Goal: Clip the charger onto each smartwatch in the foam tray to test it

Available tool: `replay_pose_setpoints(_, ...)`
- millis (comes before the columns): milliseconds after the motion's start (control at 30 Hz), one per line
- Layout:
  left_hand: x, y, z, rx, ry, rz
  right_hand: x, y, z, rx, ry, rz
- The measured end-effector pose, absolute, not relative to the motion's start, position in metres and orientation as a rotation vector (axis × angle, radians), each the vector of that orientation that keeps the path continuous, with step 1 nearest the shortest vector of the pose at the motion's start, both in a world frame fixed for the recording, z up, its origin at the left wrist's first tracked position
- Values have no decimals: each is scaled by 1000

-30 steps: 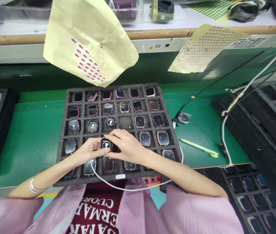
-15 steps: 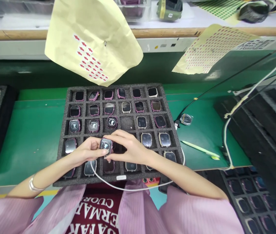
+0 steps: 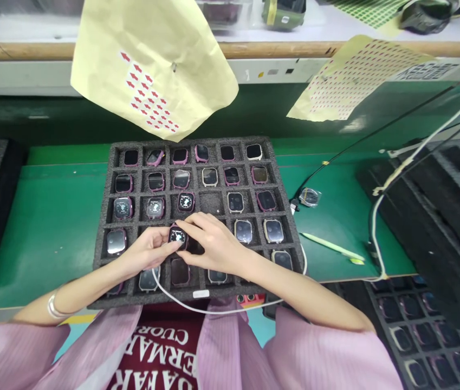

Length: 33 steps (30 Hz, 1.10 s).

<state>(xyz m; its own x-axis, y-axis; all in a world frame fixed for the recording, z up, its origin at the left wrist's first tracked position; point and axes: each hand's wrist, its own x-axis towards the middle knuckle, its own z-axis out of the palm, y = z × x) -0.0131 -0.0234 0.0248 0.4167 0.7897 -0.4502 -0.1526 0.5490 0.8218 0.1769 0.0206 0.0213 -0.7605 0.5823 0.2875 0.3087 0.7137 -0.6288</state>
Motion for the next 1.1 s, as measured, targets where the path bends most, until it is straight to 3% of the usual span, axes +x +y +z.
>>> replay_pose_setpoints(600,-12,-19,31,775,978,649,176,21,19,-697,-2406,823)
replay_pose_setpoints(800,-16,-18,30,865,902,587,185,42,36,-836,-2203,1017)
replay_pose_setpoints(933,-18,-19,28,880,942,534,208,72,39,-956,-2240,774)
replay_pose_setpoints(1100,-16,-21,27,867,933,520,233,84,41,-976,-2671,522)
